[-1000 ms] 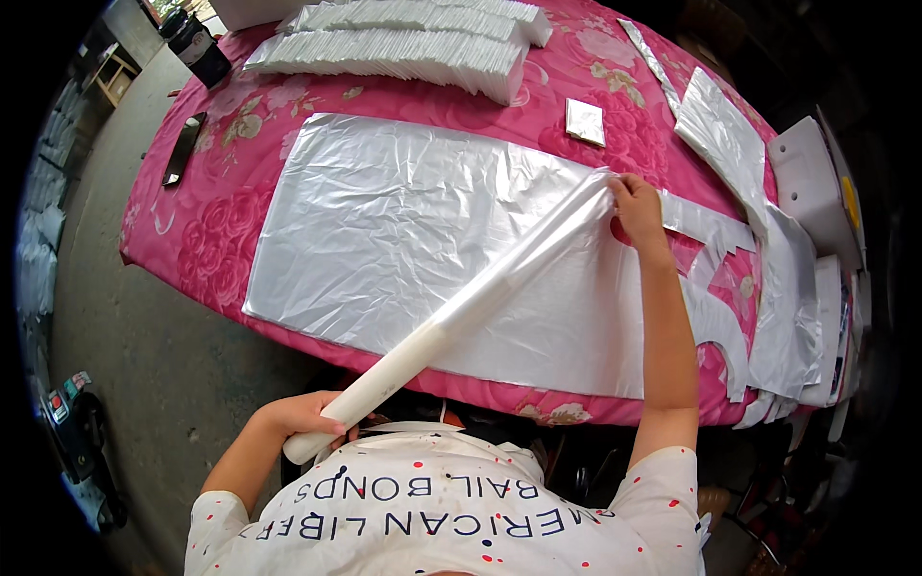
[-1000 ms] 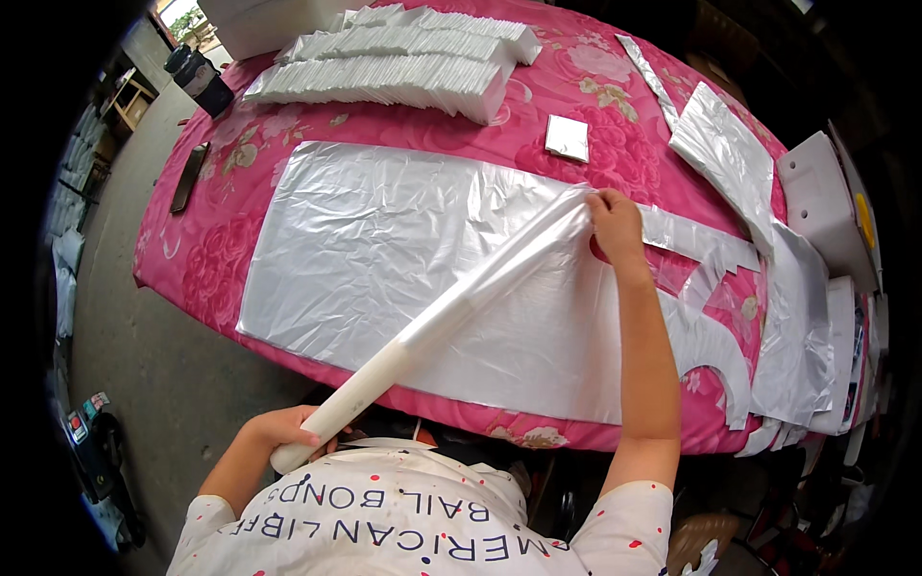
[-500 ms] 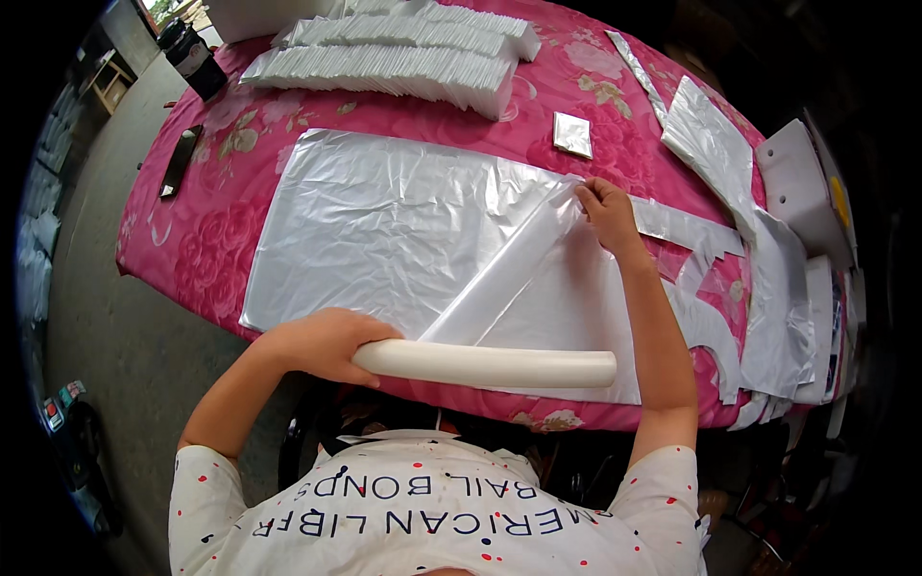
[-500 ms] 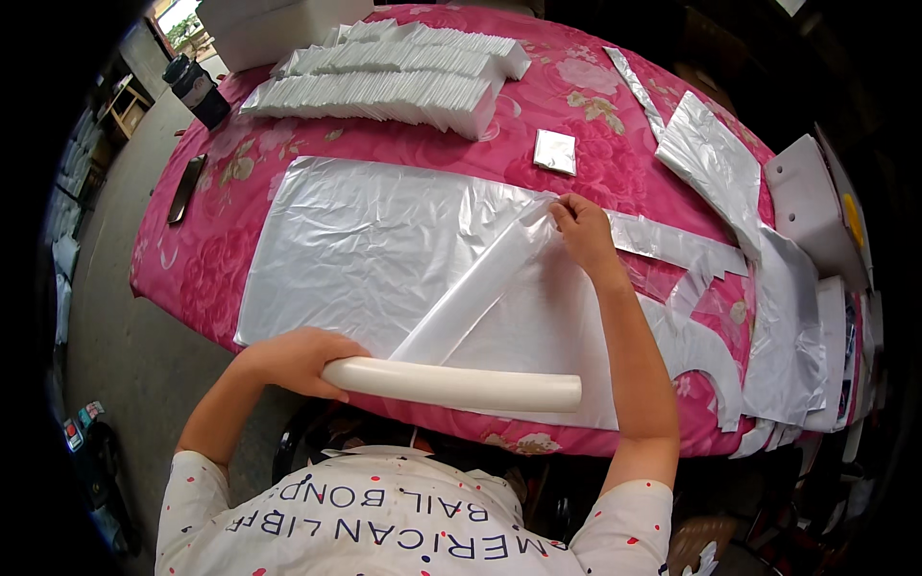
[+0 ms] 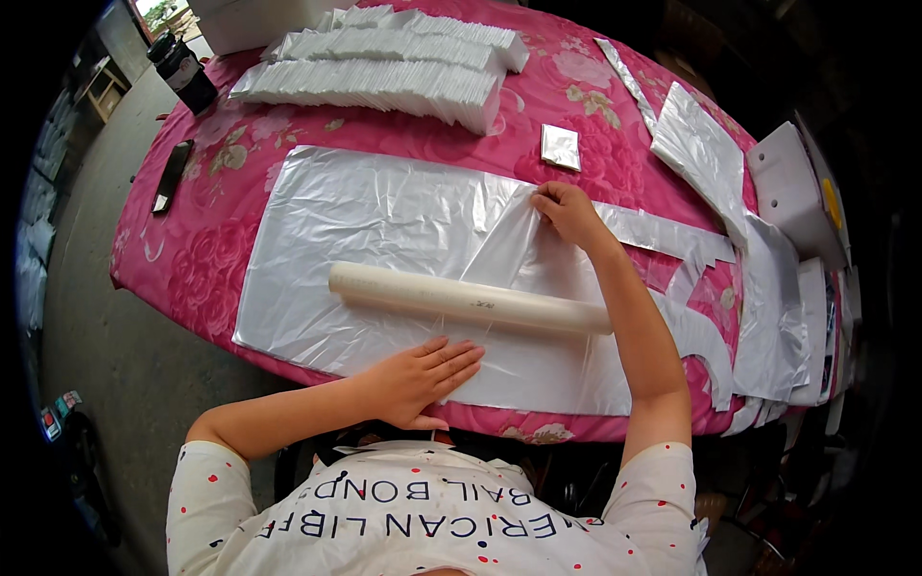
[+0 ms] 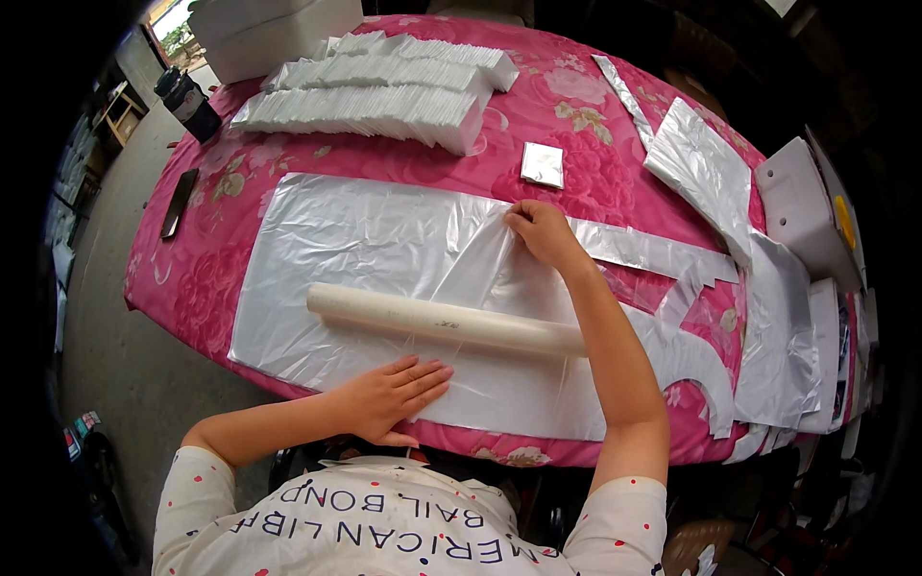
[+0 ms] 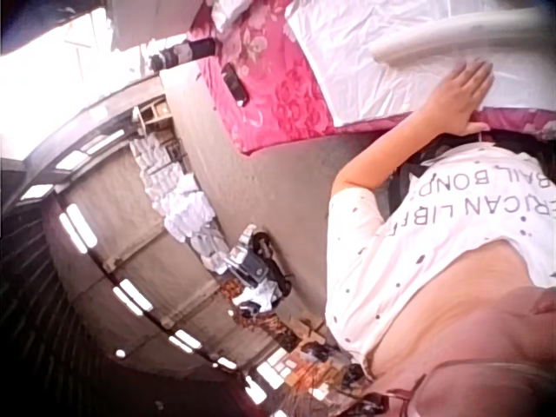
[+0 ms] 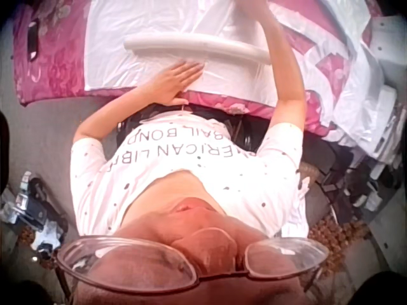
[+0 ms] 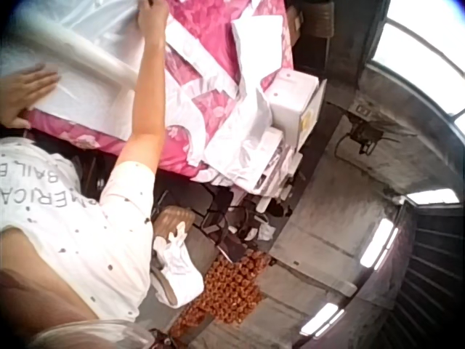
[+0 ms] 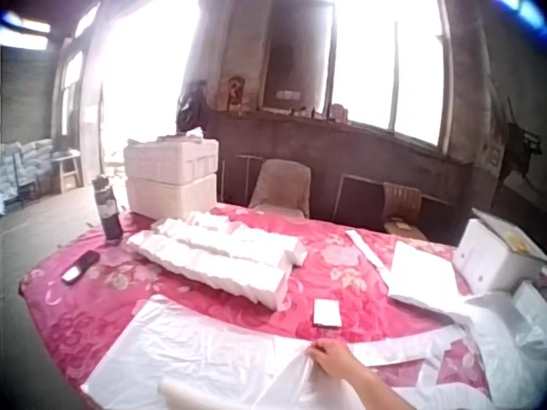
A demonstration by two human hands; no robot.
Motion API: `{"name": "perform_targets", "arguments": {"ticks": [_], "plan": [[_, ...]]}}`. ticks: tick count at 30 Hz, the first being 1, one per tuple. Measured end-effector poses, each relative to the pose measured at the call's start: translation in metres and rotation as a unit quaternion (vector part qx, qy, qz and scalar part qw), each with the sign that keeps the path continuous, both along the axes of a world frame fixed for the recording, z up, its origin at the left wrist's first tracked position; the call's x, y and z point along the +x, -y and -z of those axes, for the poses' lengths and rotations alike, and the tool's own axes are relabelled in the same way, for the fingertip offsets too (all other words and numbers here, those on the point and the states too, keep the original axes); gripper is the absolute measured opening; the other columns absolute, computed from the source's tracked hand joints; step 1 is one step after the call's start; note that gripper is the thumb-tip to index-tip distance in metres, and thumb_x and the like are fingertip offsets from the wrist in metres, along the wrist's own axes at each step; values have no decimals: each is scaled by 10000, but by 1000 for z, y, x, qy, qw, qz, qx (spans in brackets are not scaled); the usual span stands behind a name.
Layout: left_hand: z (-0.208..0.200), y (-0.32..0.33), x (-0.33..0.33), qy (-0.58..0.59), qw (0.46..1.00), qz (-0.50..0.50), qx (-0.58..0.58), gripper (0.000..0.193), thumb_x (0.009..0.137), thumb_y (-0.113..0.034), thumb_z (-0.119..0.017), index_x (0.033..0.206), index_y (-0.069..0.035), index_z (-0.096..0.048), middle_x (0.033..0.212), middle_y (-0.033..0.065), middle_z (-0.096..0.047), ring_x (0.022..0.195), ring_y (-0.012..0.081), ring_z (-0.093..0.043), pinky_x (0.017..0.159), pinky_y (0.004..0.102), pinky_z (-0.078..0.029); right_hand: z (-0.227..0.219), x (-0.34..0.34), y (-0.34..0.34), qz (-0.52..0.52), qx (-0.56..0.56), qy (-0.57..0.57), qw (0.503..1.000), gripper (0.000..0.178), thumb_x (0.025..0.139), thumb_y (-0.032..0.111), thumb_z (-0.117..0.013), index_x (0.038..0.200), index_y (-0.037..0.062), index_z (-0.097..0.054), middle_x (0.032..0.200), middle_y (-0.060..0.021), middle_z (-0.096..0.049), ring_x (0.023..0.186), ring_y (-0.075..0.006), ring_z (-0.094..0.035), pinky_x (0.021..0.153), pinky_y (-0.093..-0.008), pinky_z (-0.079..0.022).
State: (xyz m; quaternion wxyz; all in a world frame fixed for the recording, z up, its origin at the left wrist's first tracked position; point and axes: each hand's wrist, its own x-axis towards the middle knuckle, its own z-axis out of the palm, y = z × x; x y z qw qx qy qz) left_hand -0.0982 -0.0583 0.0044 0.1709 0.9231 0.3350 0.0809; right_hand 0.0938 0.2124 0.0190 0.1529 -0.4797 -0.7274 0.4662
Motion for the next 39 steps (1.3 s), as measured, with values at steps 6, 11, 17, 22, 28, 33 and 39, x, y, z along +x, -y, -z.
{"name": "perform_targets", "arguments": {"ticks": [6, 11, 17, 22, 28, 33, 39], "plan": [[8, 25, 19, -23, 998, -65, 1, 821, 834, -559, -432, 1362, 52, -285, 1456, 194, -233, 1364, 299, -206, 1093, 431, -175, -28, -5, 75, -63, 227, -30, 971, 333, 823, 176, -621, 1122, 39, -564, 1110, -151, -558, 968, -277, -560, 826, -360, -452], [15, 40, 33, -26, 996, -88, 7, 793, 831, -541, -448, 1375, 14, -291, 1465, 181, -220, 1374, 288, -182, 1095, 434, -166, -17, 15, 166, -189, 323, 47, 926, 450, 732, 54, -665, 1169, 86, -559, 1108, -111, -568, 1019, -294, -529, 876, -379, -422], [9, 34, 30, 15, 997, -73, -10, 791, 818, -515, -498, 1380, -2, -287, 1470, 169, -214, 1376, 280, -177, 1096, 431, -161, -1, 80, 114, 8, 414, 145, 899, 510, 713, -10, -634, 1206, 86, -543, 1122, -114, -569, 1021, -301, -532, 884, -400, -418], [2, 19, 8, 109, 993, -3, -51, 767, 793, -449, -573, 1373, -21, -310, 1462, 169, -239, 1367, 281, -212, 1092, 436, -175, -11, 116, 109, 68, 332, 95, 936, 493, 746, -10, -618, 1223, 78, -531, 1124, -121, -570, 1026, -313, -525, 880, -368, -430], [7, 33, 27, -80, 995, -29, 45, 783, 745, -417, -589, 1371, -32, -317, 1448, 150, -275, 1359, 275, -226, 1102, 432, -168, -30, 73, 185, -165, 272, 50, 947, 472, 695, 11, -645, 1155, 88, -572, 1116, -82, -573, 1005, -281, -528, 882, -388, -405], [19, 48, 38, -121, 982, -57, 132, 714, 790, -392, -518, 1390, -74, -300, 1458, 131, -264, 1357, 276, -232, 1098, 410, -170, -19, 41, 161, -179, 349, 51, 919, 466, 698, 19, -639, 1151, 104, -570, 1092, -68, -586, 995, -267, -539, 868, -392, -400], [21, 46, 35, -91, 987, -38, 128, 730, 775, -379, -543, 1386, -64, -299, 1465, 130, -250, 1360, 264, -231, 1097, 404, -192, 3, 2, 56, -118, 416, 48, 900, 473, 727, 20, -631, 1187, 111, -563, 1125, -65, -583, 1049, -268, -523, 919, -389, -388]]}}
